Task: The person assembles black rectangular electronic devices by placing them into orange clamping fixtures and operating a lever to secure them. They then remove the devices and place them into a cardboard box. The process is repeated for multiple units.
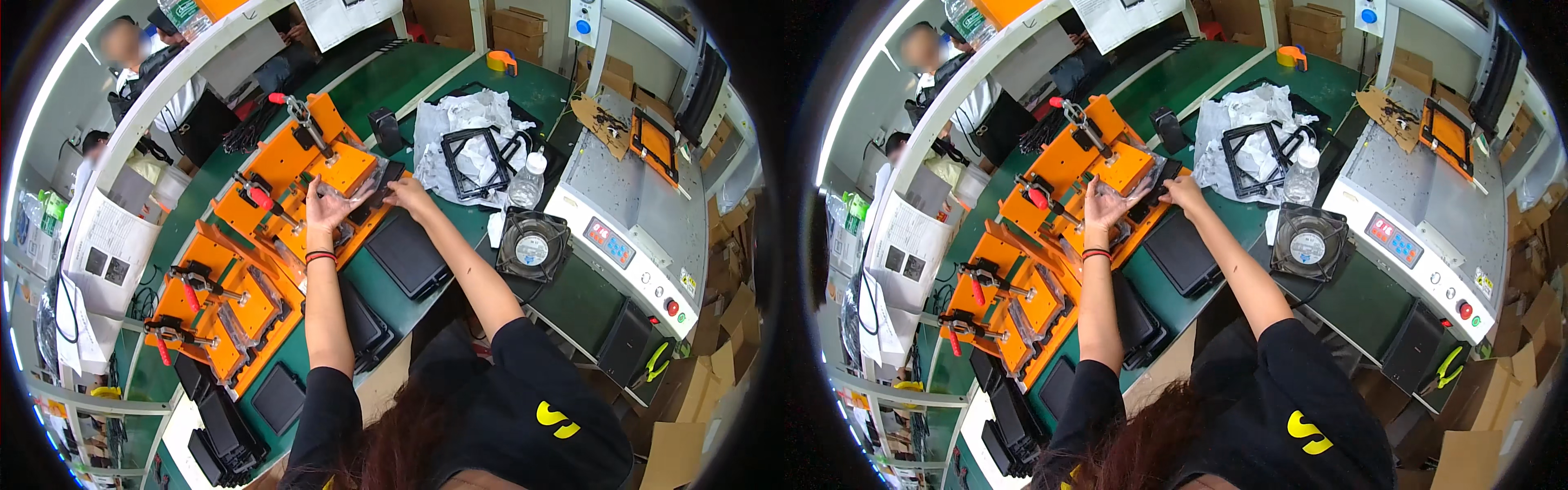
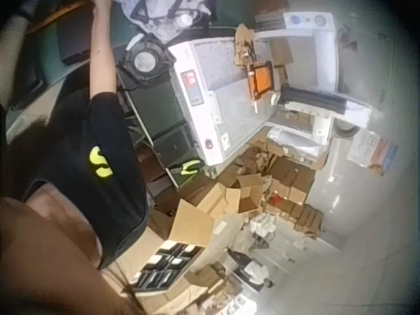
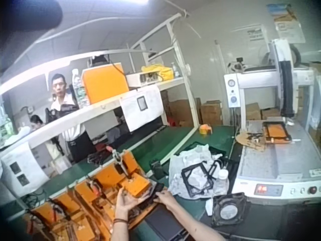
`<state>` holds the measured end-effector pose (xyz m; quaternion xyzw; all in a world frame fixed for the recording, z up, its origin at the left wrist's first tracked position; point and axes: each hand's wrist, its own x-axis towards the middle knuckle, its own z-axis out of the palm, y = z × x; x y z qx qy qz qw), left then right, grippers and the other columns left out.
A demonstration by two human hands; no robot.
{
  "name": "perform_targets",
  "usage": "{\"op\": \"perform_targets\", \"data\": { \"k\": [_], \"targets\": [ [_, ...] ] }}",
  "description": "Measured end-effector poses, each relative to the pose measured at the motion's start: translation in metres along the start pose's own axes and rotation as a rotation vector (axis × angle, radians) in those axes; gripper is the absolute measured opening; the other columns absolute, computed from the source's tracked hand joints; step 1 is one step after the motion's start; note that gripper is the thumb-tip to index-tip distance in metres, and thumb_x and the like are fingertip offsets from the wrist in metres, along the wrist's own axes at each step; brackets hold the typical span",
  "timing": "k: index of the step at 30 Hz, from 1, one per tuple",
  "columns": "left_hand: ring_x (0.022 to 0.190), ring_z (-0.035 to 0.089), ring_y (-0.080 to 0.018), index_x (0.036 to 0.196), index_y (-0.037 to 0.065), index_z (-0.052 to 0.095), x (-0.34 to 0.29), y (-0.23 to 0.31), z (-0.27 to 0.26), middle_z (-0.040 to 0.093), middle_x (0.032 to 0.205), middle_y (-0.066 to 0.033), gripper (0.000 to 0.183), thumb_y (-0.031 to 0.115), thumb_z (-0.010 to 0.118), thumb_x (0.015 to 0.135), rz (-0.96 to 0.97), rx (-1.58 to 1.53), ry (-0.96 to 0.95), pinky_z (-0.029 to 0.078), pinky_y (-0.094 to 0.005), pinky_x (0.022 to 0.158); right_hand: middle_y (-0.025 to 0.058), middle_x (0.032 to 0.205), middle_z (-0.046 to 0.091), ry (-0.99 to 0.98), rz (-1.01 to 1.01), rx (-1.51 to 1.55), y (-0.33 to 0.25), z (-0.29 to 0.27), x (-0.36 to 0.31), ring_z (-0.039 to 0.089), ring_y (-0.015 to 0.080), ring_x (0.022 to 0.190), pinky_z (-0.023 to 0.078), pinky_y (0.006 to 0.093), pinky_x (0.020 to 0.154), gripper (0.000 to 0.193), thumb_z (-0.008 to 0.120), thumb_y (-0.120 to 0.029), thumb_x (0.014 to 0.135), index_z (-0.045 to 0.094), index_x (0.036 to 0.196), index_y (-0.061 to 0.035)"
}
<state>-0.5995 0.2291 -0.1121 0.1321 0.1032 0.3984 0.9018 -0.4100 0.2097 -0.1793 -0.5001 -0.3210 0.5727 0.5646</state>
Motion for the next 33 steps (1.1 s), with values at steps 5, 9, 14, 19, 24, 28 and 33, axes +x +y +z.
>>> {"op": "perform_targets", "data": {
  "k": [5, 9, 14, 19, 24, 28, 33],
  "targets": [
    [0.135, 0.022, -0.0468, 0.146, 0.009, 0.019, 0.006, -0.001, -0.019, 0.016, 0.15, -0.0241, 0.08, 0.047, 0.054, 0.085, 0.064, -0.067, -0.031, 0.022, -0.06, 0.108, 0.0136, 0.078, 0.059, 0.024, -0.085, 0.049, -0.018, -0.022, -0.054, 0.066, 0.0249, 0.069, 0.057, 0.0307, 0.064, 0.024, 0.054, -0.014, 0.093, 0.055, 0.089, 0.0087],
    [0.136, 0.019, -0.0456, 0.147, 0.008, 0.014, 0.01, -0.006, -0.021, 0.013, 0.151, -0.0232, 0.084, 0.053, 0.051, 0.085, 0.062, -0.129, 0.004, 0.02, -0.0592, 0.11, 0.0108, 0.078, 0.059, 0.066, -0.183, 0.003, -0.027, -0.046, -0.12, 0.066, 0.0216, 0.069, 0.056, 0.0299, 0.066, 0.026, 0.054, -0.019, 0.094, 0.055, 0.088, 0.0057],
    [0.137, 0.019, -0.0448, 0.147, 0.007, 0.008, 0.009, 0.006, -0.03, 0.012, 0.151, -0.023, 0.087, 0.052, 0.051, 0.086, 0.128, 0.024, 0.068, 0.021, -0.0583, 0.11, 0.0104, 0.077, 0.059, 0.012, -0.176, 0.084, -0.015, -0.05, -0.189, 0.065, 0.0192, 0.072, 0.054, 0.0286, 0.07, 0.024, 0.053, -0.019, 0.096, 0.053, 0.087, 0.003],
    [0.134, 0.028, -0.0456, 0.145, -0.002, -0.005, -0.019, -0.007, 0.002, 0.006, 0.151, -0.0261, 0.093, 0.045, 0.051, 0.088, 0.038, 0.003, 0.225, 0.024, -0.0554, 0.11, 0.013, 0.078, 0.06, 0.007, -0.181, 0.107, 0.001, -0.049, -0.216, 0.067, 0.0216, 0.075, 0.055, 0.0294, 0.071, 0.025, 0.051, -0.019, 0.097, 0.052, 0.087, 0.0043],
    [0.131, 0.032, -0.046, 0.145, 0.001, 0.004, -0.027, -0.01, -0.003, 0.013, 0.148, -0.0286, 0.085, 0.047, 0.047, 0.089, 0.019, -0.031, 0.371, 0.028, -0.0518, 0.109, 0.0161, 0.078, 0.062, -0.034, -0.129, 0.104, 0.01, -0.031, -0.215, 0.068, 0.0239, 0.075, 0.055, 0.0294, 0.07, 0.027, 0.052, -0.019, 0.097, 0.052, 0.087, 0.0065],
    [0.117, 0.045, -0.0364, 0.136, -0.003, 0.024, -0.044, -0.024, 0.012, 0.037, 0.128, -0.0264, 0.066, 0.04, 0.048, 0.092, 0.294, 0.591, 0.49, 0.042, -0.0494, 0.095, 0.0192, 0.076, 0.064, 0.023, -0.106, 0.049, 0.021, -0.03, -0.225, 0.069, 0.0261, 0.071, 0.056, 0.0282, 0.063, 0.028, 0.053, -0.017, 0.096, 0.051, 0.085, 0.009],
    [0.103, 0.049, -0.0344, 0.121, -0.01, 0.037, 0.0, 0.008, 0.072, 0.051, 0.104, -0.0242, 0.051, 0.032, 0.049, 0.094, 1.405, 1.646, 0.733, 0.035, -0.0438, 0.095, 0.0186, 0.065, 0.063, 0.104, -0.078, -0.238, 0.013, -0.032, -0.236, 0.068, 0.024, 0.058, 0.055, 0.0291, 0.051, 0.032, 0.054, -0.019, 0.095, 0.052, 0.078, 0.0082]
  ]
}}
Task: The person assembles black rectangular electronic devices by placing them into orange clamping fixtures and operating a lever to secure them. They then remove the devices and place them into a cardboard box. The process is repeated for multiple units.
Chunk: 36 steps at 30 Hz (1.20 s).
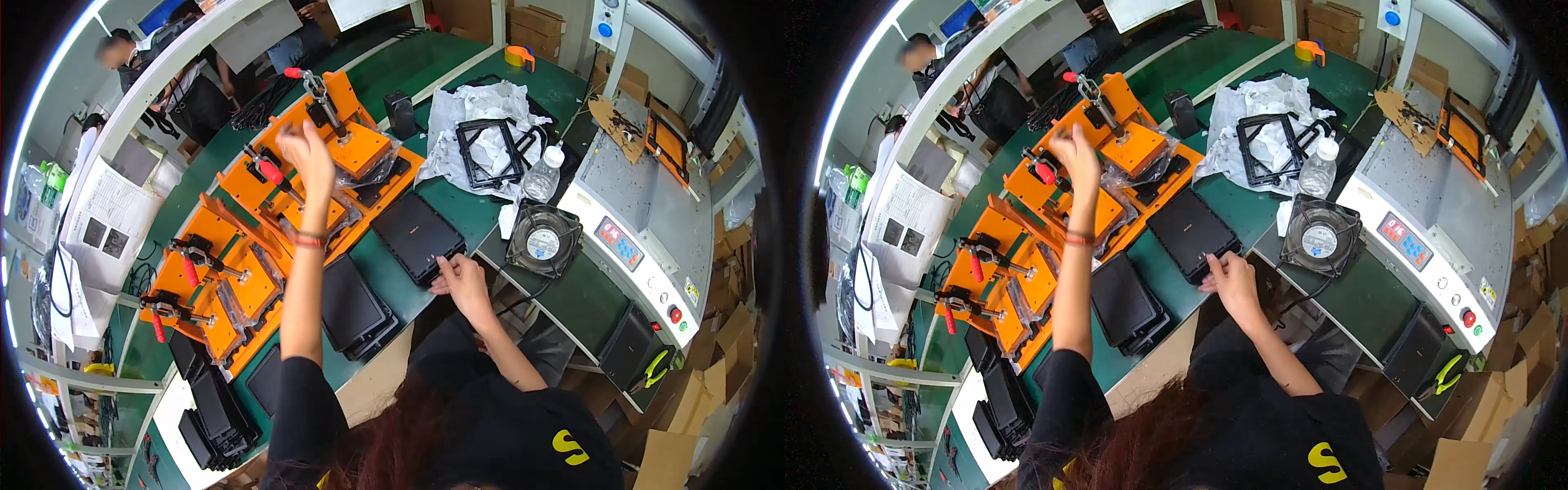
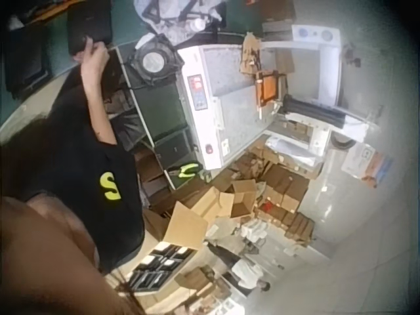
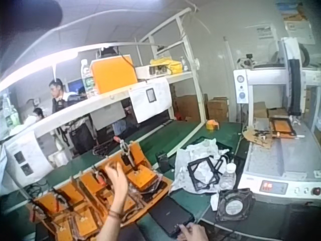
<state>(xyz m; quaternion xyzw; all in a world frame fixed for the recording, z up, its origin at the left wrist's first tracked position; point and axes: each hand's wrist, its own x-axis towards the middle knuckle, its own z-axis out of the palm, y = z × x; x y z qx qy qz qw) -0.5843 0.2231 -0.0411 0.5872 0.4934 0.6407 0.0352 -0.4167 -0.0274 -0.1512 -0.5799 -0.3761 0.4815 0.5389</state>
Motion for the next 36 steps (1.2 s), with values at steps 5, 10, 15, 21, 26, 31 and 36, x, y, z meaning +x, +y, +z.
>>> {"op": "perform_targets", "data": {
  "k": [5, 10, 15, 21, 26, 31, 36],
  "targets": [
    [0.121, 0.04, -0.0445, 0.128, -0.018, 0.024, 0.073, 0.027, 0.044, 0.046, 0.124, -0.0374, 0.073, 0.046, 0.038, 0.095, -0.101, 0.145, -0.117, 0.025, -0.0481, 0.105, 0.0156, 0.058, 0.062, 0.053, -0.092, -0.233, -0.023, -0.011, -0.011, 0.065, 0.02, 0.05, 0.052, 0.0276, 0.045, 0.033, 0.055, -0.021, 0.094, 0.051, 0.074, 0.0048],
    [0.084, 0.064, -0.0348, 0.132, -0.009, 0.012, 0.15, 0.01, 0.059, 0.052, 0.107, -0.0245, 0.078, 0.051, 0.041, 0.092, -0.625, -0.394, -0.194, 0.052, -0.0416, 0.072, 0.0143, 0.059, 0.06, 0.017, -0.104, -0.108, -0.047, -0.013, -0.019, 0.063, 0.0184, 0.048, 0.049, 0.0253, 0.041, 0.031, 0.051, -0.021, 0.096, 0.048, 0.078, 0.0038],
    [0.083, 0.067, -0.0279, 0.114, -0.001, 0.045, 0.129, 0.064, 0.039, 0.067, 0.09, -0.0179, 0.052, 0.04, 0.016, 0.1, -0.042, -0.731, -0.123, 0.049, -0.0359, 0.076, 0.0119, 0.058, 0.06, 0.023, -0.095, -0.08, -0.046, -0.023, -0.021, 0.063, 0.0161, 0.048, 0.049, 0.0251, 0.042, 0.031, 0.049, -0.021, 0.097, 0.047, 0.077, 0.0026],
    [0.058, 0.062, -0.03, 0.079, 0.003, 0.062, 0.049, 0.022, 0.042, 0.061, 0.061, -0.0155, 0.035, 0.028, 0.045, 0.097, 0.903, 0.679, -0.567, 0.048, -0.0405, 0.054, 0.0116, 0.059, 0.06, -0.078, -0.086, -0.029, -0.047, -0.011, -0.022, 0.063, 0.0148, 0.049, 0.049, 0.0244, 0.043, 0.029, 0.048, -0.019, 0.098, 0.046, 0.077, 0.0018],
    [0.056, 0.063, -0.0308, 0.074, 0.007, 0.062, 0.047, 0.028, 0.059, 0.061, 0.058, -0.0131, 0.031, 0.028, 0.05, 0.094, 0.952, 0.637, -0.5, 0.05, -0.0404, 0.055, 0.0097, 0.06, 0.06, -0.058, -0.113, 0.002, -0.058, -0.022, -0.04, 0.064, 0.0137, 0.051, 0.05, 0.0238, 0.044, 0.028, 0.049, -0.018, 0.097, 0.046, 0.078, 0.0014],
    [0.089, 0.061, -0.0251, 0.097, 0.009, 0.063, 0.001, 0.076, 0.061, 0.065, 0.089, -0.0086, 0.018, 0.019, 0.05, 0.091, 1.129, 0.553, -0.372, 0.042, -0.0424, 0.087, 0.0087, 0.06, 0.06, -0.015, -0.157, 0.011, -0.061, -0.057, -0.078, 0.063, 0.0135, 0.051, 0.049, 0.026, 0.046, 0.026, 0.05, -0.019, 0.097, 0.046, 0.079, 0.0002],
    [0.075, 0.055, -0.0276, 0.077, 0.002, 0.056, -0.123, 0.235, 0.032, 0.056, 0.076, -0.0101, 0.005, 0.004, 0.059, 0.076, 1.277, -0.425, -0.906, 0.043, -0.0394, 0.072, 0.0067, 0.065, 0.062, 0.314, -0.214, -0.08, -0.051, -0.111, -0.162, 0.064, 0.0129, 0.054, 0.05, 0.0244, 0.049, 0.022, 0.048, -0.014, 0.097, 0.051, 0.081, 0.0004]
  ]
}}
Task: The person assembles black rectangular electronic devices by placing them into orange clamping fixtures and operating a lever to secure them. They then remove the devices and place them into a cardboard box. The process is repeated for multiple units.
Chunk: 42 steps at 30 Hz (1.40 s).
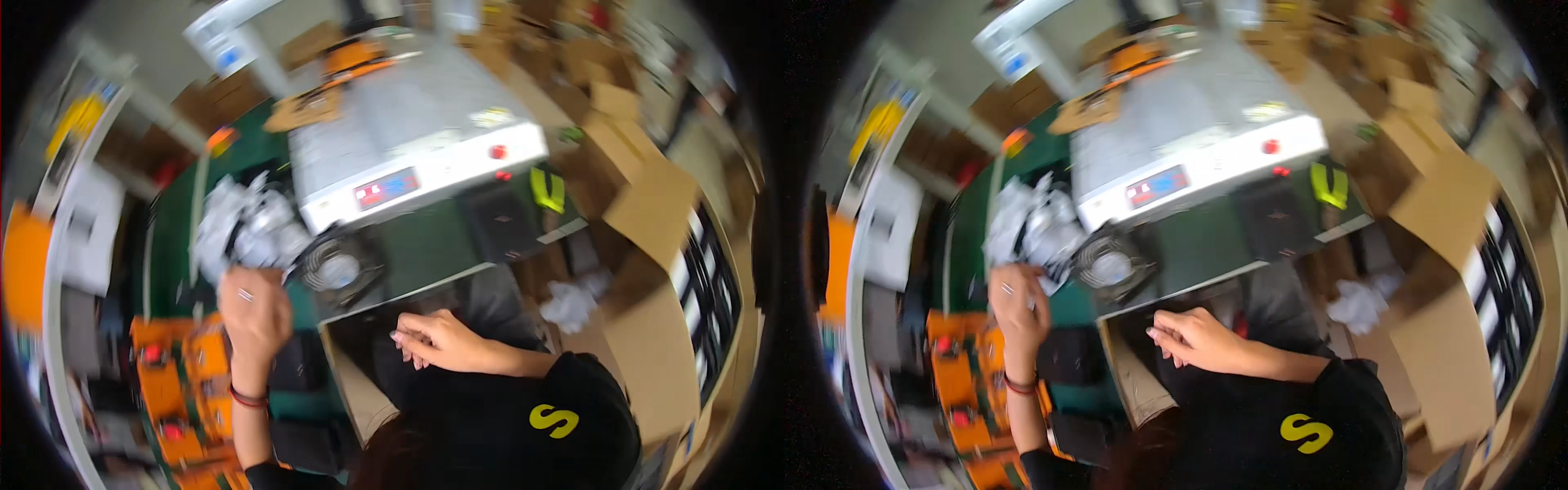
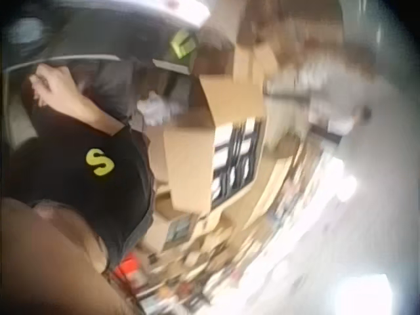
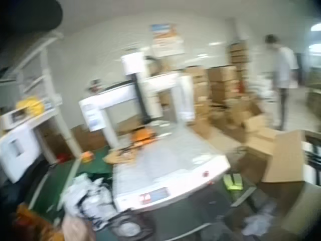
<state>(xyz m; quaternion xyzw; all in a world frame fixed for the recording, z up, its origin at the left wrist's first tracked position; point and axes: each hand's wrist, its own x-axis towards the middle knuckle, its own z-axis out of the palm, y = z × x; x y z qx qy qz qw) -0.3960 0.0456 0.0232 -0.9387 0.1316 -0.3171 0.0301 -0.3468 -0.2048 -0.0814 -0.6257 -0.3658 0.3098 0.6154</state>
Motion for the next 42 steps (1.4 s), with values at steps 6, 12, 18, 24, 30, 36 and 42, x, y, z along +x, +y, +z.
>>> {"op": "perform_targets", "data": {
  "k": [6, 12, 18, 24, 30, 36, 42],
  "targets": [
    [0.083, 0.057, -0.0217, 0.094, 0.004, 0.063, 0.051, 0.164, 0.115, 0.06, 0.078, -0.0052, 0.021, 0.019, 0.062, 0.079, 0.829, -0.615, -0.35, 0.044, -0.0347, 0.081, 0.0064, 0.07, 0.061, 0.98, -0.157, -0.637, -0.025, -0.083, -0.131, 0.062, 0.0115, 0.055, 0.048, 0.0251, 0.05, 0.008, 0.052, -0.002, 0.09, 0.059, 0.094, -0.0005],
    [0.085, 0.057, -0.0253, 0.09, 0.001, 0.064, 0.065, 0.225, 0.239, 0.066, 0.087, -0.009, 0.014, 0.012, 0.056, 0.087, 0.389, -0.879, -0.25, 0.04, -0.0383, 0.086, 0.009, 0.067, 0.063, 1.723, 0.039, -0.873, -0.083, -0.184, -0.307, 0.06, 0.0144, 0.051, 0.046, 0.0271, 0.051, 0.01, 0.05, -0.009, 0.092, 0.058, 0.094, -0.0023],
    [0.06, 0.05, -0.0149, 0.084, -0.002, 0.05, 0.043, 0.216, 0.279, 0.053, 0.068, -0.0106, 0.031, 0.024, 0.04, 0.098, -0.523, -1.718, 0.237, 0.043, -0.0329, 0.078, 0.0116, 0.086, 0.064, 1.316, 0.554, -1.351, -0.031, -0.322, -0.41, 0.062, 0.0307, 0.085, 0.05, 0.0399, 0.073, 0.014, 0.062, -0.012, 0.08, 0.062, 0.093, -0.0054],
    [0.056, 0.05, -0.0135, 0.084, -0.002, 0.048, 0.045, 0.221, 0.272, 0.052, 0.065, -0.0103, 0.026, 0.017, 0.038, 0.099, -0.629, -1.691, 0.102, 0.042, -0.0321, 0.083, 0.006, 0.093, 0.06, 1.097, 0.703, -1.691, 0.001, -0.388, -0.404, 0.056, 0.0257, 0.099, 0.05, 0.0385, 0.081, 0.028, 0.073, -0.026, 0.073, 0.067, 0.095, -0.0101],
    [0.056, 0.053, -0.0126, 0.084, 0.0, 0.049, 0.04, 0.217, 0.274, 0.056, 0.066, -0.01, 0.028, 0.018, 0.037, 0.101, -0.509, -1.618, 0.132, 0.046, -0.0264, 0.066, 0.011, 0.092, 0.062, 1.43, 0.503, -1.544, -0.03, -0.383, -0.409, 0.06, 0.0313, 0.088, 0.048, 0.0427, 0.079, 0.024, 0.07, -0.021, 0.076, 0.069, 0.093, -0.0059],
    [0.059, 0.058, -0.0122, 0.089, -0.001, 0.054, 0.041, 0.219, 0.253, 0.061, 0.064, -0.0077, 0.028, 0.019, 0.038, 0.101, -0.591, -1.504, -0.053, 0.047, -0.0253, 0.061, -0.0012, 0.073, 0.053, 1.838, 0.037, -1.114, -0.103, -0.313, -0.384, 0.045, 0.0065, 0.057, 0.037, 0.0223, 0.05, 0.038, 0.057, -0.021, 0.093, 0.05, 0.127, -0.0058],
    [0.063, 0.06, -0.012, 0.09, -0.003, 0.055, 0.036, 0.211, 0.255, 0.062, 0.069, -0.0095, 0.03, 0.021, 0.04, 0.101, -0.584, -1.603, -0.056, 0.05, -0.0255, 0.063, 0.0009, 0.075, 0.049, 1.707, -0.306, -0.966, -0.114, -0.259, -0.287, 0.042, 0.0011, 0.051, 0.029, 0.0144, 0.039, 0.054, 0.05, -0.008, 0.095, 0.027, 0.143, -0.0106]
  ]
}}
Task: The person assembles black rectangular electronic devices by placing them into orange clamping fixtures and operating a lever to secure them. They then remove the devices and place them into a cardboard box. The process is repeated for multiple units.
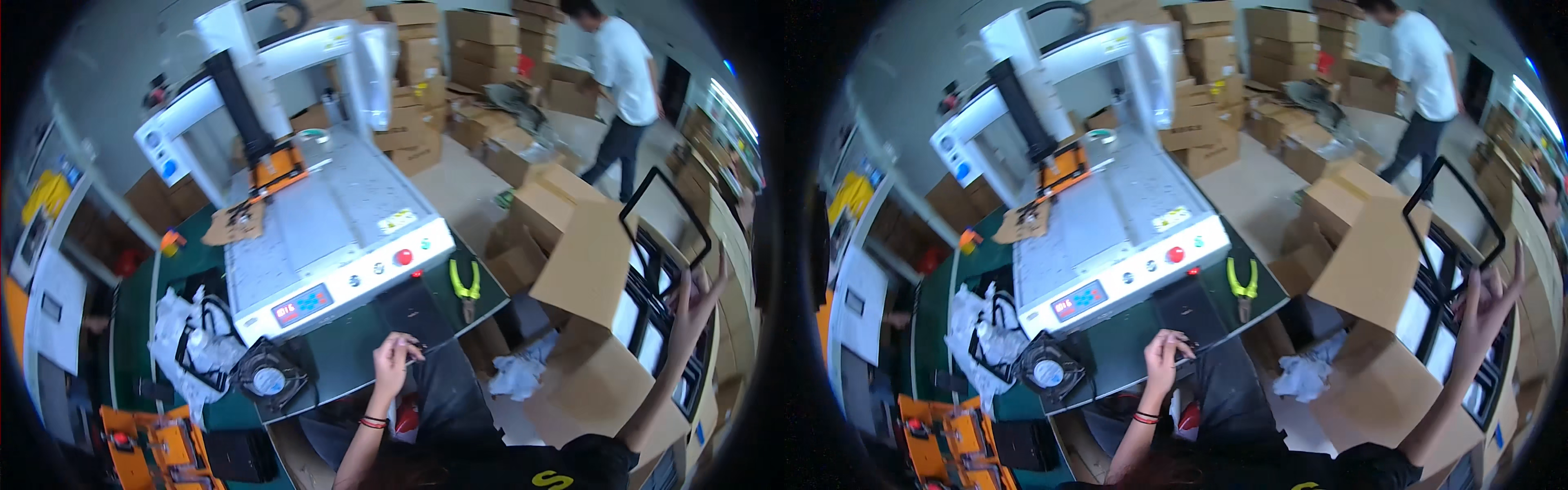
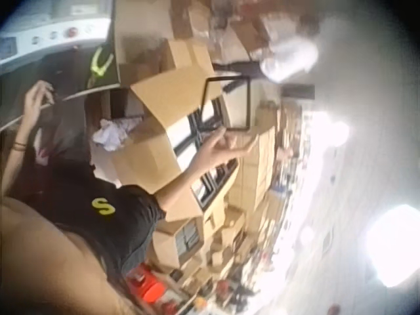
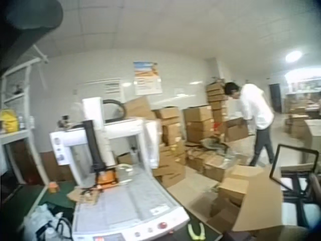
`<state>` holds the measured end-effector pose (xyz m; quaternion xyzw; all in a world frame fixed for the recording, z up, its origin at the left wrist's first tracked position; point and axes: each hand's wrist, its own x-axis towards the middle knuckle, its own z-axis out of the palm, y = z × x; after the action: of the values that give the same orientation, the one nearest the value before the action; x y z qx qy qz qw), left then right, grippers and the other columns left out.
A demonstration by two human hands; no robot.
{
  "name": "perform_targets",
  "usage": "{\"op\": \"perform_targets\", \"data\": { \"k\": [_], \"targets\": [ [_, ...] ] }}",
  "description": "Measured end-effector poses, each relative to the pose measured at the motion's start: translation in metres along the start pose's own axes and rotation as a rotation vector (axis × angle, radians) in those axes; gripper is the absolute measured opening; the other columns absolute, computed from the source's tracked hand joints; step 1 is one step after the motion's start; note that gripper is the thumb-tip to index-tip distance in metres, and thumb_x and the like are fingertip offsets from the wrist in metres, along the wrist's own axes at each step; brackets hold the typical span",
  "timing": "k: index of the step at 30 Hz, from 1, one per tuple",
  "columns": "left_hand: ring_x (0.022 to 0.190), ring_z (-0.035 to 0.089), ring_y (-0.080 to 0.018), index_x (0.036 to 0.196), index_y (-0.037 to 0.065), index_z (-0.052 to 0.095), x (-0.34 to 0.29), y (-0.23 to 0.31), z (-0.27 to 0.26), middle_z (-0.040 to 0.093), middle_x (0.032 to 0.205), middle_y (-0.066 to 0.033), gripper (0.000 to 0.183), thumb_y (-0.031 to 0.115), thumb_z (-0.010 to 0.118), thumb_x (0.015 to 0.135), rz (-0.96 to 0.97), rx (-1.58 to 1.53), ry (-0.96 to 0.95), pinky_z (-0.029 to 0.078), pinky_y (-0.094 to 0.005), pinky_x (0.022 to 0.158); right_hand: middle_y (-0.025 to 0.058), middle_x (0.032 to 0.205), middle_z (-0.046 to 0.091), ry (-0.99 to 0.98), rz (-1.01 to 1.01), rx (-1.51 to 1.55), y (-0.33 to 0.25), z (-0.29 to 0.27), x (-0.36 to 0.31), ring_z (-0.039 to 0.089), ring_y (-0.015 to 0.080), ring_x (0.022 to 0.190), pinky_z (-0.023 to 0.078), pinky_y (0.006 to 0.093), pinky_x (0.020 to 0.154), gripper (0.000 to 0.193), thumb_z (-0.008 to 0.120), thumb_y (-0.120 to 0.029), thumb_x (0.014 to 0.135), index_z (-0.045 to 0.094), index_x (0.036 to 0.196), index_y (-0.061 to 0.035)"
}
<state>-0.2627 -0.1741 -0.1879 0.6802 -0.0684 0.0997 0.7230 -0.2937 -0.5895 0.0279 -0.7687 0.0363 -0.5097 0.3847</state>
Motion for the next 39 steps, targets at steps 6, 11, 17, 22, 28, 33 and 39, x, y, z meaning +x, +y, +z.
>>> {"op": "perform_targets", "data": {
  "k": [6, 11, 17, 22, 28, 33, 39],
  "targets": [
    [0.064, 0.059, -0.0126, 0.092, -0.004, 0.053, 0.0, 0.004, -0.005, 0.06, 0.071, -0.0091, 0.027, 0.017, 0.038, 0.101, -0.04, -0.163, -0.027, 0.047, -0.0251, 0.065, 0.0052, 0.075, 0.058, -0.572, 0.263, 0.467, -0.063, 0.107, -0.055, 0.056, 0.0086, 0.06, 0.045, 0.0205, 0.054, 0.021, 0.046, -0.015, 0.097, 0.06, 0.104, -0.0004],
    [0.064, 0.057, -0.0121, 0.094, -0.003, 0.053, 0.004, -0.007, -0.007, 0.059, 0.069, -0.0076, 0.027, 0.018, 0.038, 0.101, -0.036, -0.379, 0.01, 0.045, -0.0254, 0.063, 0.012, 0.076, 0.064, -1.214, 0.672, 0.907, -0.111, 0.185, -0.146, 0.066, 0.0192, 0.066, 0.051, 0.0243, 0.059, 0.023, 0.05, -0.019, 0.096, 0.058, 0.095, 0.0023],
    [0.064, 0.053, -0.0095, 0.093, -0.002, 0.055, 0.014, -0.022, -0.047, 0.059, 0.071, -0.0065, 0.026, 0.02, 0.041, 0.1, 0.142, -0.259, 0.153, 0.044, -0.0242, 0.062, 0.0099, 0.077, 0.063, -1.267, 0.802, 1.083, -0.112, 0.191, -0.275, 0.064, 0.0158, 0.065, 0.052, 0.0248, 0.061, 0.021, 0.051, -0.018, 0.097, 0.057, 0.094, 0.0018],
    [0.063, 0.055, -0.0128, 0.095, -0.001, 0.053, 0.018, -0.032, -0.066, 0.057, 0.069, -0.0057, 0.027, 0.021, 0.038, 0.1, 0.096, -0.425, 0.292, 0.044, -0.0253, 0.062, 0.0053, 0.076, 0.061, -1.193, 1.3, 1.335, -0.112, 0.193, -0.331, 0.061, 0.0117, 0.067, 0.049, 0.0224, 0.059, 0.021, 0.051, -0.024, 0.097, 0.055, 0.092, -0.0036],
    [0.058, 0.057, -0.0119, 0.09, 0.0, 0.051, 0.02, -0.035, -0.053, 0.056, 0.068, -0.0046, 0.023, 0.016, 0.038, 0.1, 0.204, -0.289, 0.208, 0.045, -0.0247, 0.055, 0.0043, 0.087, 0.055, -1.235, 1.809, 1.842, -0.092, 0.225, -0.334, 0.044, 0.0029, 0.055, 0.04, 0.0123, 0.045, 0.023, 0.046, -0.017, 0.099, 0.052, 0.114, -0.0008],
    [0.057, 0.058, -0.0125, 0.088, -0.001, 0.05, 0.025, -0.047, -0.052, 0.054, 0.071, -0.0049, 0.023, 0.015, 0.039, 0.1, 0.208, -0.285, 0.247, 0.044, -0.0237, 0.052, -0.0004, 0.065, 0.044, -1.045, 1.745, 1.615, -0.12, 0.241, -0.331, 0.037, -0.0007, 0.044, 0.029, 0.0104, 0.035, 0.029, 0.049, -0.027, 0.098, 0.048, 0.109, -0.001],
    [0.056, 0.058, -0.0106, 0.086, 0.0, 0.049, 0.026, -0.05, -0.05, 0.055, 0.074, -0.0052, 0.022, 0.014, 0.038, 0.099, 0.172, -0.229, 0.267, 0.043, -0.0228, 0.049, -0.0011, 0.058, 0.041, -1.131, 1.501, 1.512, -0.127, 0.239, -0.358, 0.032, 0.0003, 0.041, 0.022, 0.0134, 0.034, 0.027, 0.048, -0.028, 0.099, 0.048, 0.102, -0.0006]
  ]
}}
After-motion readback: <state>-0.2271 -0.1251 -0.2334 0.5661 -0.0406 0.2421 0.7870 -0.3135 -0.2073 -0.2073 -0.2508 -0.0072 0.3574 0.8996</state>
